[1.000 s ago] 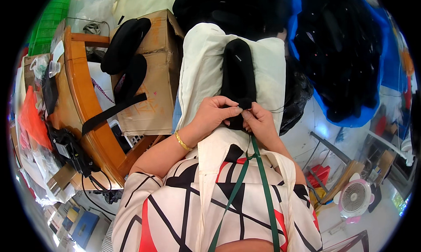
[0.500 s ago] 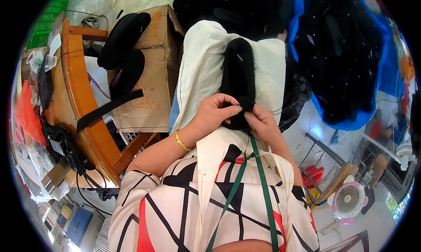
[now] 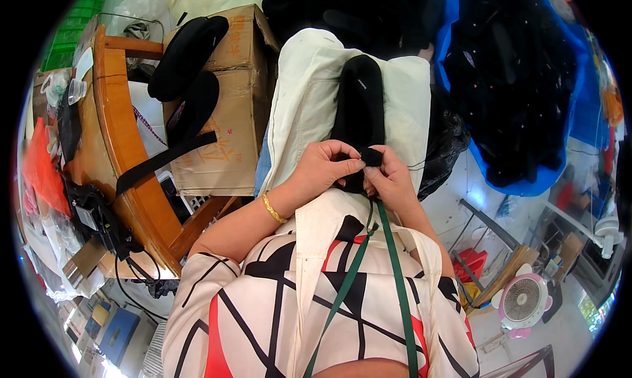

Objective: The person sits on the floor in a workshop environment and hand-sews a black shoe sole using a needle and thread. They repeatedly insert the needle into the sole and pull the thread through to stitch the material, working on the shoe resting on their lap.

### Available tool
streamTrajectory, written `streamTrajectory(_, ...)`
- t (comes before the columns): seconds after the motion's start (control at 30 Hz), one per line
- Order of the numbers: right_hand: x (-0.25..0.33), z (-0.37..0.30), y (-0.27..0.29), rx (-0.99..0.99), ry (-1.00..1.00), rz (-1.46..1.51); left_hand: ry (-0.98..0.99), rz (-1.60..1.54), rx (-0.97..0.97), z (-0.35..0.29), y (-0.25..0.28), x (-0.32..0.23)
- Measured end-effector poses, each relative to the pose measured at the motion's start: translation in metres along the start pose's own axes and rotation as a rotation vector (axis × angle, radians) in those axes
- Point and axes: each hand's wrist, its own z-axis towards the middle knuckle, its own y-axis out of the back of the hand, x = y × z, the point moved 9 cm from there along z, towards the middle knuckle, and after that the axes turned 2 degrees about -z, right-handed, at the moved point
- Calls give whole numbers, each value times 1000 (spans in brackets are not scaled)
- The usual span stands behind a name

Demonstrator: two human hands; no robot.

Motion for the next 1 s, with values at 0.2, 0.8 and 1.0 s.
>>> streamTrajectory(0.2, 15, 1, -9, 108, 72, 42, -13, 15, 17, 0, -3, 0)
streamTrajectory(0.8, 42, 17, 3, -167, 547, -620, -379, 616, 39, -19, -17, -51)
streamTrajectory(1.0, 24, 15, 30, -196, 291, -46, -378, 692, 31, -21, -7, -54)
